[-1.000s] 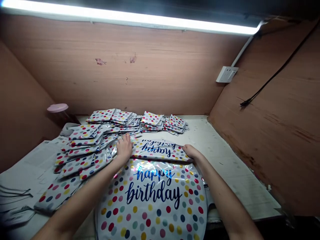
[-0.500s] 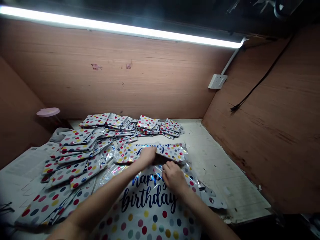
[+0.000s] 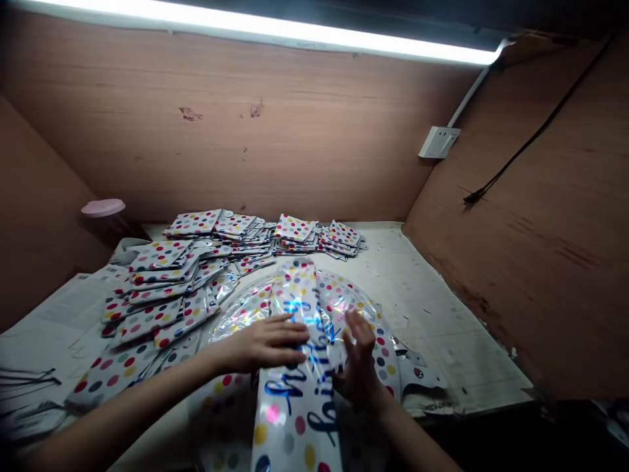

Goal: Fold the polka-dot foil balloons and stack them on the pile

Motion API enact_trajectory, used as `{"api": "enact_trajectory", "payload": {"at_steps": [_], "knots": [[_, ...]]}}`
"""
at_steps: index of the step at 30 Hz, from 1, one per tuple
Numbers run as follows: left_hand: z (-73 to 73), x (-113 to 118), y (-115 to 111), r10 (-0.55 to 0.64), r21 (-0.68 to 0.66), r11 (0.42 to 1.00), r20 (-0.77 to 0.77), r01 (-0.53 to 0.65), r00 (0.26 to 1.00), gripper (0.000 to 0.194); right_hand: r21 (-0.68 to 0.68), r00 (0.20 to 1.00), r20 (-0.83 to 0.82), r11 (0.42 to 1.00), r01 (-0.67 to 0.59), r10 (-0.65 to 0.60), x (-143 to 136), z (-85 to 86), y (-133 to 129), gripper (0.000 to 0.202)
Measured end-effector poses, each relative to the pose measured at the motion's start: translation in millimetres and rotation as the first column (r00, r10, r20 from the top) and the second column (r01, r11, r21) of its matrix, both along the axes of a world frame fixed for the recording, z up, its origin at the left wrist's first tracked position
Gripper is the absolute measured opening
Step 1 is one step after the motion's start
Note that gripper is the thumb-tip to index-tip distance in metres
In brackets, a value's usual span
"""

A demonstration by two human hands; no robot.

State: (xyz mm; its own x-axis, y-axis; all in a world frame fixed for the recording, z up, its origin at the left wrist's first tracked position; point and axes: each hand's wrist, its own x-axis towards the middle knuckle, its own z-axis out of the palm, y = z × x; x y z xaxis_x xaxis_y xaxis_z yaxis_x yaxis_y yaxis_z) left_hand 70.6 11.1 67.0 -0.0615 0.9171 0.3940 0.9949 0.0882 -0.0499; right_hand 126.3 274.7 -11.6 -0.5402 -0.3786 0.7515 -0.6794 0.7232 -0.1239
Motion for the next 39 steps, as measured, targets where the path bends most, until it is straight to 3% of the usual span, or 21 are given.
{"api": "enact_trajectory", "payload": {"at_steps": [2, 5, 7, 9, 10, 12, 14, 15, 17, 21, 24, 27, 30, 33, 36, 38, 39], "knots": [[-42.0, 13, -8, 0.025, -0.110, 0.994, 0.021, -0.023, 0.999, 0.033, 0.172, 0.982, -0.104, 0.975, -0.141, 0.160, 21, 1.4, -4, 0.041], [-81.9, 37, -19, 0.137, -0.085, 0.988, 0.063, -0.131, 0.989, 0.038, 0.400, 0.924, -0.001, 0.846, -0.351, 0.384, 38, -1.8, -14, 0.023], [-95.4, 56, -24, 0.196, 0.005, 0.980, 0.154, -0.199, 0.968, 0.033, 0.326, 0.898, 0.150, 0.837, -0.440, 0.414, 41, -7.2, -19, 0.018], [-99.8, 72, -24, 0.305, 0.079, 0.933, 0.353, -0.352, 0.885, 0.023, 0.094, 0.859, 0.332, 0.893, -0.440, 0.389, 38, -11.8, -24, 0.017], [-98.9, 77, -22, 0.383, 0.079, 0.876, 0.486, -0.476, 0.786, 0.021, -0.040, 0.826, 0.431, 0.922, -0.386, 0.364, 33, -12.8, -27, 0.018], [-91.7, 82, -15, 0.517, -0.023, 0.692, 0.714, -0.721, 0.473, 0.020, -0.224, 0.732, 0.630, 0.963, -0.148, 0.259, 20, -11.8, -34, 0.025], [-81.0, 78, -5, 0.550, -0.144, 0.502, 0.814, -0.853, 0.186, 0.022, -0.224, 0.637, 0.766, 0.965, 0.135, 0.089, 2, -9.1, -43, 0.031], [-75.9, 74, 0, 0.545, -0.175, 0.430, 0.832, -0.886, 0.100, 0.024, -0.193, 0.603, 0.797, 0.953, 0.235, 0.012, -7, -8.1, -48, 0.034], [-69.0, 64, 10, 0.549, -0.198, 0.337, 0.836, -0.920, 0.021, 0.034, -0.130, 0.562, 0.822, 0.929, 0.346, -0.094, -22, -7.6, -55, 0.038], [-67.9, 51, 23, 0.695, -0.312, 0.269, 0.718, -0.911, -0.040, 0.043, -0.069, 0.538, 0.824, 0.912, 0.405, -0.177, -25, -5.8, -59, 0.033], [-70.1, 47, 26, 0.781, -0.382, 0.244, 0.622, -0.892, -0.053, 0.039, -0.005, 0.687, 0.652, 0.905, 0.426, -0.320, -22, 1.6, -68, 0.035], [-69.7, 47, 26, 0.808, -0.393, 0.237, 0.587, -0.888, -0.044, 0.039, 0.163, 0.859, 0.430, 0.960, 0.229, -0.278, -45, 8.9, -88, 0.041], [-67.8, 51, 24, 0.828, -0.398, 0.241, 0.561, -0.885, -0.027, 0.037, 0.329, 0.806, 0.566, 0.944, -0.027, -0.174, -88, 14.6, -101, 0.048], [-67.1, 54, 21, 0.800, -0.376, 0.269, 0.600, -0.886, -0.012, 0.029, 0.354, 0.763, 0.625, 0.931, -0.085, -0.168, -107, 23.4, -96, 0.055], [-69.8, 57, 17, 0.724, -0.319, 0.300, 0.690, -0.899, -0.004, 0.028, 0.324, 0.858, 0.514, 0.926, -0.197, 0.002, -76, 28.7, -76, 0.057], [-72.1, 58, 17, 0.672, -0.280, 0.324, 0.741, -0.904, 0.011, 0.029, 0.345, 0.870, 0.470, 0.876, -0.337, 0.149, -42, 22.4, -62, 0.055], [-72.6, 60, 17, 0.653, -0.268, 0.343, 0.757, -0.900, 0.023, 0.030, 0.361, 0.881, 0.444, 0.867, -0.344, 0.165, -26, 16.2, -57, 0.055]]}}
